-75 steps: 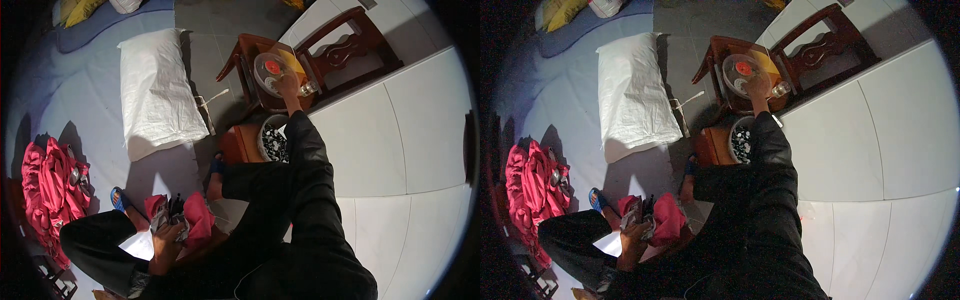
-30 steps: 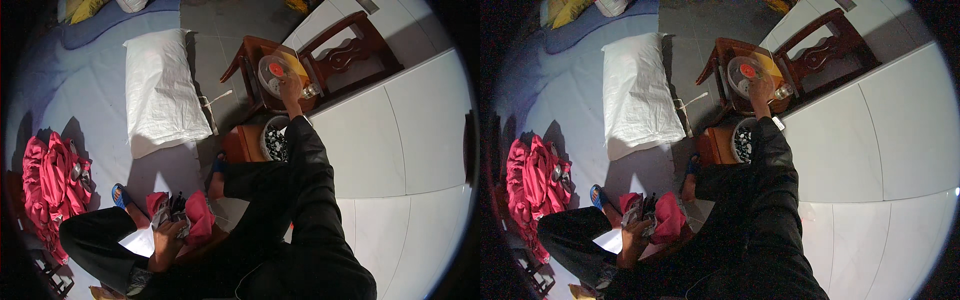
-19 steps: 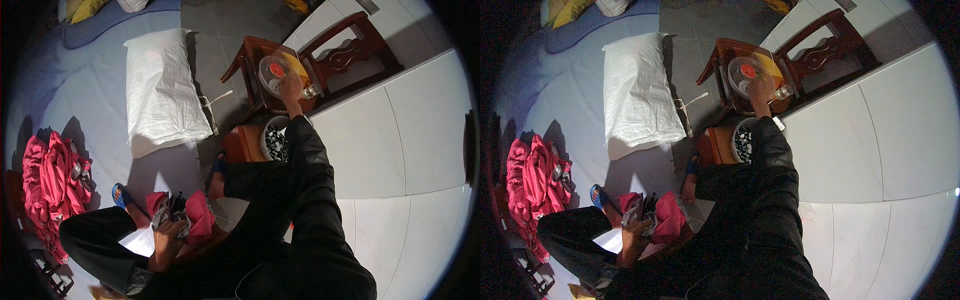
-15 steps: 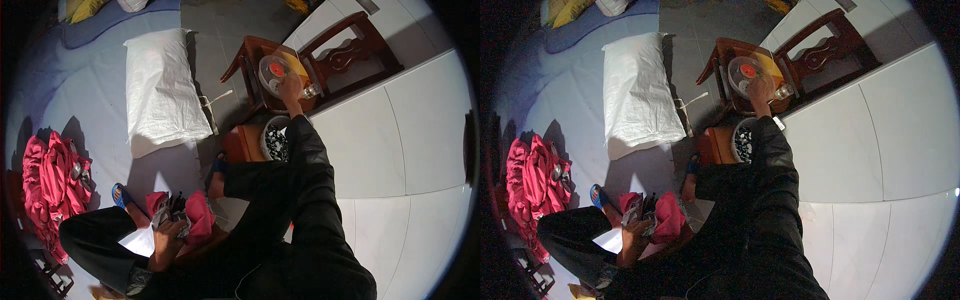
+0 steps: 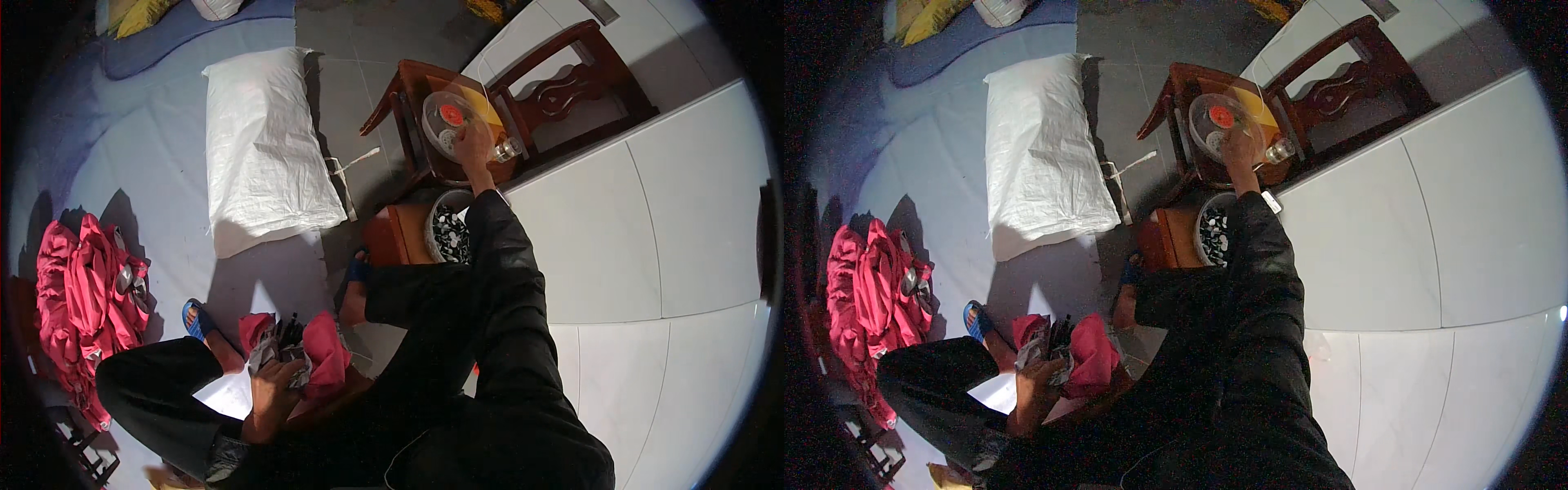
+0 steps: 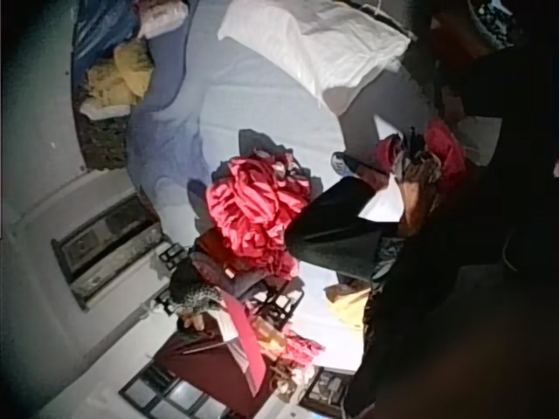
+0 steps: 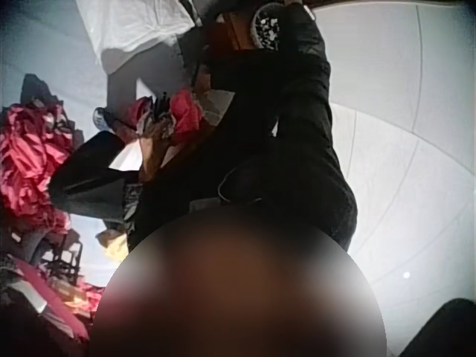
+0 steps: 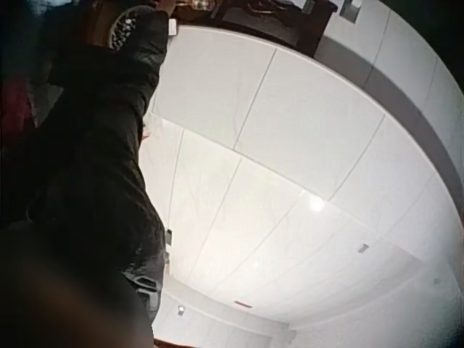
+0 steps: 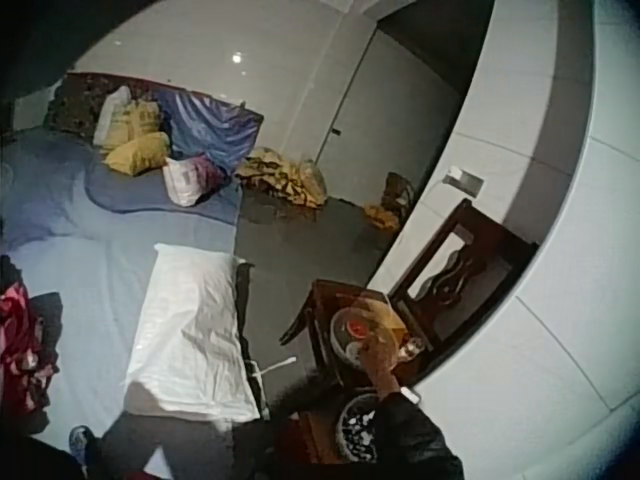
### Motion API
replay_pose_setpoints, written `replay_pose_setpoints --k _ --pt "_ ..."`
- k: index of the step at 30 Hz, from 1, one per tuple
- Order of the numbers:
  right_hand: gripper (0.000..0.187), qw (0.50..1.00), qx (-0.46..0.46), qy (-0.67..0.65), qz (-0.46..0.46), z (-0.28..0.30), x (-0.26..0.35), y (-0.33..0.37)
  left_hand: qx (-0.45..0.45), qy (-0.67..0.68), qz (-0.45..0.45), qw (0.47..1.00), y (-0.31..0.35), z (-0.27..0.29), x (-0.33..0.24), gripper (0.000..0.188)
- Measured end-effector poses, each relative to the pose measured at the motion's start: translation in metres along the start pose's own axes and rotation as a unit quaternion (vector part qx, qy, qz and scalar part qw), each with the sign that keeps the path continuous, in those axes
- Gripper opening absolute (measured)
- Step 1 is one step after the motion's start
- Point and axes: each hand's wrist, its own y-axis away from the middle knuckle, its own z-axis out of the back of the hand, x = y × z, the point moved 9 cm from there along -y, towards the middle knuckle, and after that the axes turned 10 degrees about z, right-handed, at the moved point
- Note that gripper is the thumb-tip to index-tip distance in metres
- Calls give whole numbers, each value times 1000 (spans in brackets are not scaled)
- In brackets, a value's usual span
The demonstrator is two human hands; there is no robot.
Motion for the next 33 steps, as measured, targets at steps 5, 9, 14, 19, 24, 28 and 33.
replay_pose_setpoints --k 5,9,14,19,24,28,33 --pt "9 994 85 -39 -60 -14 -10 4 30 5 24 999 0 -3 5 54" --pt "10 990 120 -44 -59 -22 -8 4 9 -3 -1 1000 0 -3 2 55" --pt "17 991 124 -24 -49 -27 -11 6 -8 -20 -10 1000 1 -3 1 53" --pt "23 977 200 -5 -68 -37 -24 5 8 4 0 1000 -2 -10 5 54" --pt "20 971 228 25 -71 -19 5 2 19 7 12 1000 2 -6 6 57" --pt "22 966 258 17 -20 -12 10 -4 35 -8 29 999 -1 -6 2 55" --pt "28 930 364 31 32 -39 20 0 -3 -18 13 1000 6 -7 15 53"
